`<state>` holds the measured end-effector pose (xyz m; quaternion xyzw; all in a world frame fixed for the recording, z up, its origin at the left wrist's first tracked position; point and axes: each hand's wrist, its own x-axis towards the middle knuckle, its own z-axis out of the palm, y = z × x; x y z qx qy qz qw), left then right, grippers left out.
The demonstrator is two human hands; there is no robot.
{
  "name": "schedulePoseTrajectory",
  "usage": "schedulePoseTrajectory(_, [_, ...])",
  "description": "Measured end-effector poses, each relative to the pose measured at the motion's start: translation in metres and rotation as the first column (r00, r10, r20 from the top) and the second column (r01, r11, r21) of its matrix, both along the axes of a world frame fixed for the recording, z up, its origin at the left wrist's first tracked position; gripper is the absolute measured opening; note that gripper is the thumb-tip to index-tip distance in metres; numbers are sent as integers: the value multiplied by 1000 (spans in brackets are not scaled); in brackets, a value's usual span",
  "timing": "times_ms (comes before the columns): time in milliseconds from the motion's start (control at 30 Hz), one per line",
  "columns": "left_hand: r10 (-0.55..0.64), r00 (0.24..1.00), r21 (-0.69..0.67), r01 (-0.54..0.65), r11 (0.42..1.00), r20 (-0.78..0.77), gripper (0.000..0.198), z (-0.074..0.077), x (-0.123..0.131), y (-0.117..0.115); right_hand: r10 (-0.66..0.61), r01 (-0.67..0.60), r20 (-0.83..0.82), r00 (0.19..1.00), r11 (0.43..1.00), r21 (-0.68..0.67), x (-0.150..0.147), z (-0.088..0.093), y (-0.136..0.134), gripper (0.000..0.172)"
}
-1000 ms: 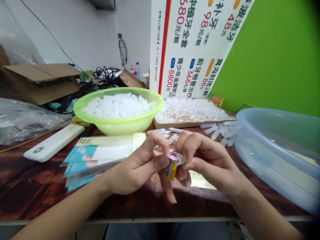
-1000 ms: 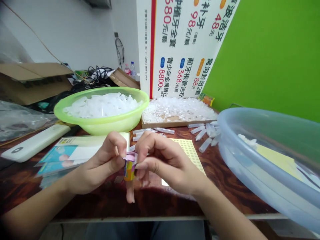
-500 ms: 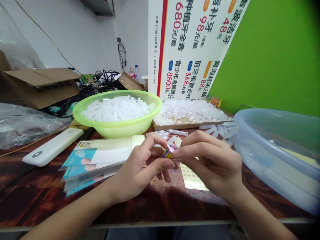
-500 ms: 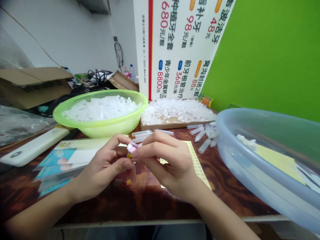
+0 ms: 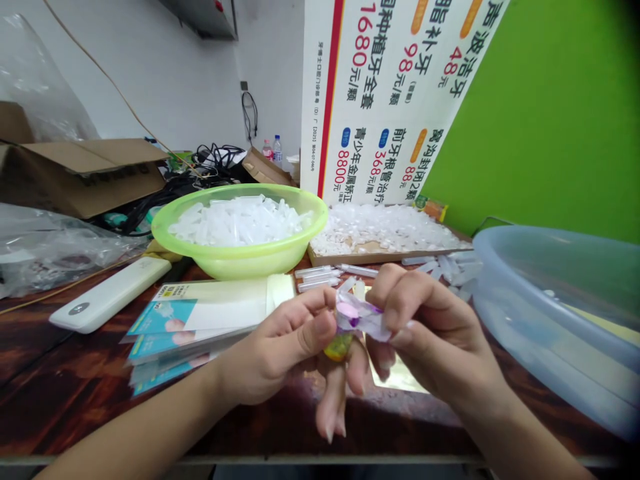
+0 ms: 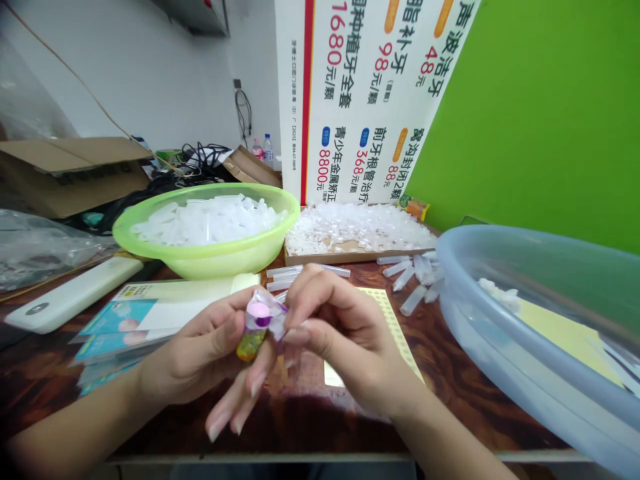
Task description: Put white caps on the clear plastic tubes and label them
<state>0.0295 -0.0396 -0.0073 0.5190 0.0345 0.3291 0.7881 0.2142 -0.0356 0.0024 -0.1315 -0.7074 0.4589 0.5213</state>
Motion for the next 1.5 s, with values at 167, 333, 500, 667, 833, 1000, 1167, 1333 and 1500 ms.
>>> schedulePoseTrajectory(167, [148, 987, 141, -139, 980, -58, 17, 4, -2, 0, 34, -34, 5, 999, 999, -21, 4, 1, 2, 3])
schedulePoseTrajectory(333, [370, 905, 288, -304, 908, -212, 15, 8, -3, -5, -213, 191, 107, 971, 964, 185, 1, 6, 3, 6])
schedulePoseTrajectory(500, [590, 762, 464, -434, 772, -268, 16, 9, -2, -5, -387, 314, 193, 902, 893, 322, -1, 6, 4, 18])
schedulePoseTrajectory(667, [630, 702, 502, -434, 748, -332, 20, 2, 1, -1, -266, 276, 136, 954, 960, -57, -9, -1, 6, 15])
schedulePoseTrajectory(833, [744, 549, 644, -420, 639, -380, 19, -4, 3, 7, -310, 79, -193, 931, 686, -723, -26, -6, 19, 24])
schedulePoseTrajectory(1000, [858, 382, 867, -221, 446, -344, 14, -2, 3, 15, -458, -180, -311, 833, 306, -935, -42, -12, 17, 37])
schedulePoseTrajectory(1167, [858, 312, 909, 55, 412, -408, 15, -7, 2, 16, -579, -286, -387, 718, 261, -922, -58, -24, 8, 35])
schedulePoseTrajectory(1333, [845, 268, 882, 233, 409, -463, 20, -13, 3, 12, -610, -279, -371, 700, 244, -929, -66, -32, 7, 34])
schedulePoseTrajectory(1500, [820, 282, 863, 253, 437, -497, 22, -19, 5, 9, -655, -244, -340, 675, 236, -940, -67, -34, 5, 32])
